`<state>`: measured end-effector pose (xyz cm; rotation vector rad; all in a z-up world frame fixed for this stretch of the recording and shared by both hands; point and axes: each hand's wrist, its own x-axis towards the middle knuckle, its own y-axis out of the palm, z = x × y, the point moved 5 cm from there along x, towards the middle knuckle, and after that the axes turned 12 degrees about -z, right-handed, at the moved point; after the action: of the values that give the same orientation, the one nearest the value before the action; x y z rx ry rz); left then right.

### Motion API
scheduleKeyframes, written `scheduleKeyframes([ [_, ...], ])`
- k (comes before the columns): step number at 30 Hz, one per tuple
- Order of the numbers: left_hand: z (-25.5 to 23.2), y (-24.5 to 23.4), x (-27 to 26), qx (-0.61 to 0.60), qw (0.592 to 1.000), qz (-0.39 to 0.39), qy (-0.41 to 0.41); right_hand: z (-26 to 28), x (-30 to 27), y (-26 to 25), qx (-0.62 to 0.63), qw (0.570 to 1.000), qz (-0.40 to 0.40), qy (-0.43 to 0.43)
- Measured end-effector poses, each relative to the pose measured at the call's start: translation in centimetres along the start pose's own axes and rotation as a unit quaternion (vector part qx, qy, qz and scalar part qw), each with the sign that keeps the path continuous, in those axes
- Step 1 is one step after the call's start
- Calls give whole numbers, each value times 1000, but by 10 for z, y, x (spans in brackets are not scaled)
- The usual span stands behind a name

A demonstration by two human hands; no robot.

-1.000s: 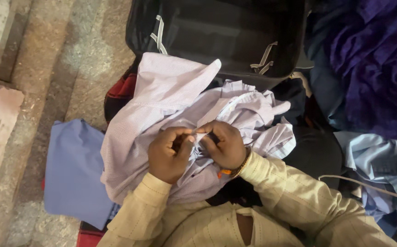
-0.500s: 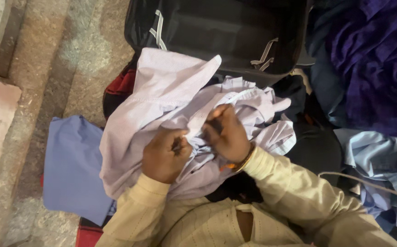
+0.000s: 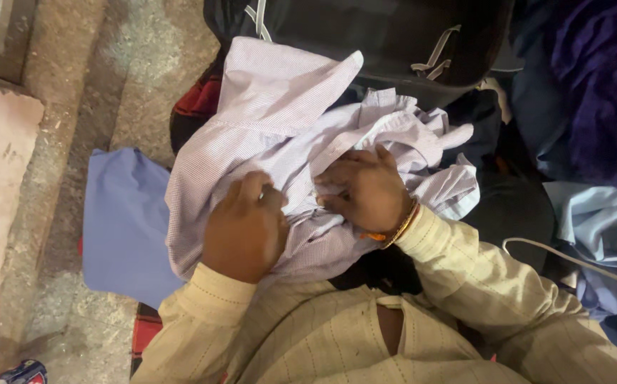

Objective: The person buttons a light-colored striped shirt and a purple plaid shirt, then folds them and places them into a suitcase. The task involves handling the shirts by hand to fasten buttons and fold the fabric neatly.

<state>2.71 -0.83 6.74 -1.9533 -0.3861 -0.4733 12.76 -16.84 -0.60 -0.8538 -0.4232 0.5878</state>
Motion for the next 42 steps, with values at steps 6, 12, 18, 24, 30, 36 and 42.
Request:
scheduleKeyframes([
  [6, -21, 24, 17, -136, 989, 46, -33, -5, -5, 10, -65, 998, -21, -4],
  [12, 2, 61, 14, -16, 996, 80, -45, -1, -6, 11, -78, 995, -48, -33],
  [18, 16, 70, 5, -10, 996, 38, -85, 3, -6, 15, -110, 984, -124, -61],
  [24, 20, 68, 13, -90, 989, -18, -116, -3, -2, 2, 50, 991, -114, -51],
  [30, 8, 71, 22, -245, 954, -59, -162, -14, 0, -27, 194, 969, -144, 55],
  [36, 33, 120, 19, -420, 855, 29, -303, -27, 8, -26, 323, 936, -77, 117],
  [42, 42, 127, 10, -493, 792, 47, -356, -31, 10, -20, 352, 929, -23, 113],
])
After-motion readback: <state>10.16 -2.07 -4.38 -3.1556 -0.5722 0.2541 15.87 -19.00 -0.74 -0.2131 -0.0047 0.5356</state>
